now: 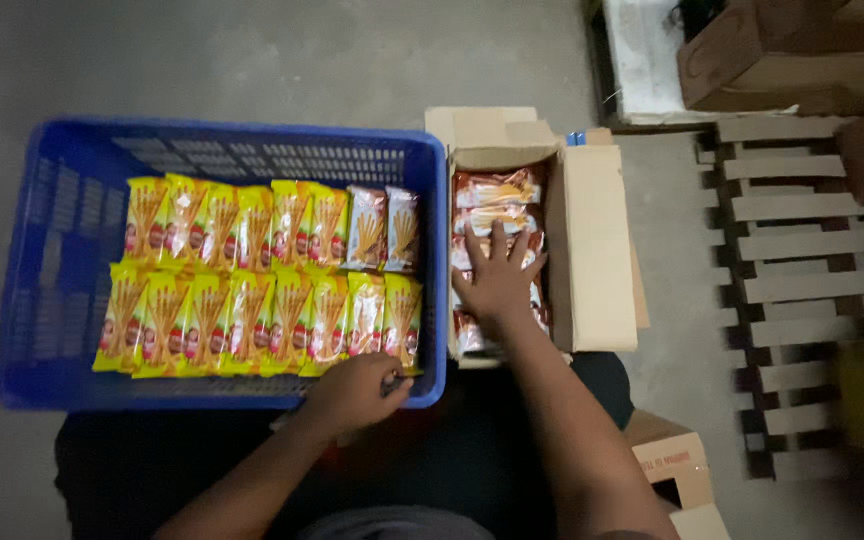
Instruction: The person transfers snack packets from a blue plastic basket into a cardboard box. They handle the packets one by one, arranging them neatly inside the box until it is full, then close the box flaps.
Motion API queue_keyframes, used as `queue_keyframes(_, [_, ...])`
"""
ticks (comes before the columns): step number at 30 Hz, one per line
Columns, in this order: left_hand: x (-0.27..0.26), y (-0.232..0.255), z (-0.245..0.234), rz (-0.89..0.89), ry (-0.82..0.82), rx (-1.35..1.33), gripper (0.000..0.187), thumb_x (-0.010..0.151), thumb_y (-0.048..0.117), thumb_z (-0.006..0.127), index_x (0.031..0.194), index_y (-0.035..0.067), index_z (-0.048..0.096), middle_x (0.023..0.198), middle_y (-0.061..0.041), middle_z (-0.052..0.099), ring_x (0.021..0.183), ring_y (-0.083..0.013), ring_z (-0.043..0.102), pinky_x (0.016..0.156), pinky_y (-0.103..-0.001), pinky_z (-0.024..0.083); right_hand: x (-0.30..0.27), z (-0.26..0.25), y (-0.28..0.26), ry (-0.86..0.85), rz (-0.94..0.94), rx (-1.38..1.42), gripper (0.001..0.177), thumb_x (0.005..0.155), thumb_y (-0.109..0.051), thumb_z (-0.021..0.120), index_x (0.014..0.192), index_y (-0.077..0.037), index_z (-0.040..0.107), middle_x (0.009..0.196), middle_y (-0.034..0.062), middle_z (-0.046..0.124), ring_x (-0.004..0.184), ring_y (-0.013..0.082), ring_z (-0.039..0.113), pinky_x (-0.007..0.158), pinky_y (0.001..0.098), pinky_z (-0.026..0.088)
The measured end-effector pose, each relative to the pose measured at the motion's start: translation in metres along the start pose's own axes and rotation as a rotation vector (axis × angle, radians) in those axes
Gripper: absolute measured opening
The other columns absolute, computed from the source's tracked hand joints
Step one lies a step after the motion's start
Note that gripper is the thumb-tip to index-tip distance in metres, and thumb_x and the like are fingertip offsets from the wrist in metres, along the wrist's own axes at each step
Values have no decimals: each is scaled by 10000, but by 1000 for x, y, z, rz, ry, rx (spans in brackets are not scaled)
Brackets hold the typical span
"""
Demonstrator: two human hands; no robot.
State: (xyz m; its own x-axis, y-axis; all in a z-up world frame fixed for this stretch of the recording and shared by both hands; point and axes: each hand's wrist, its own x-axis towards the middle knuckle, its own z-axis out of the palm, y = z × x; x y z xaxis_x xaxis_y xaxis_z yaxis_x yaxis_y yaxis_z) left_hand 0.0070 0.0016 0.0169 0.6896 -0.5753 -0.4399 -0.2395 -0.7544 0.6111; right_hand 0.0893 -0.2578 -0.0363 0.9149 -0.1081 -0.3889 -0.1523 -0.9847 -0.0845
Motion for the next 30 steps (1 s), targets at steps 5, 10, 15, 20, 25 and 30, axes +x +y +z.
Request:
queue_keyframes(5, [0,-1,0,-13,-12,-13,298,929,407,622,1049,145,698,936,-138,715,995,-385,708,820,-495,576,-2,-1,0,-7,12,25,800,964,-727,312,1670,-407,117,1739,114,119,1561,539,-15,1151,771,71])
queue_keyframes(10, [-2,0,0,0,8,-26,306,935,427,617,1043,153,698,949,-137,725,1000,-378,713,827,-496,581,-15,6,-3,198,39,507,581,1042,-434,452,1560,-171,453,1636,148,402,1507,555,244,1161,737,228])
queue_keyframes(15, [-7,7,-9,-13,-7,-104,319,949,404,611,1067,124,706,1012,-173,728,1044,-392,703,868,-490,578,-27,25,-30,217,-20,595,570,1021,-405,519,1495,-88,490,1351,209,617,1346,490,457,1100,640,354])
queue_keyframes(20, [-7,-2,-7,-30,-10,-196,348,945,390,602,1150,128,704,1134,-166,727,1132,-387,685,946,-481,564,-32,34,-48,123,57,567,574,1076,-379,402,1557,-65,397,1596,221,440,1528,517,242,1226,666,176])
queue_keyframes(25, [-4,-23,-18,-187,-2,-654,315,1014,285,516,1207,133,715,863,-77,709,655,-175,656,689,-327,531,-33,41,-59,291,125,572,527,1054,-304,438,1498,-22,484,1433,289,567,1456,516,384,1183,683,229])
queue_keyframes(30, [39,-79,-24,-282,219,-758,320,996,344,566,1114,93,726,872,-99,708,840,-258,731,804,-398,547,-20,68,-48,355,117,487,460,1023,-276,472,1418,-56,560,1263,267,637,1275,508,547,1081,655,375])
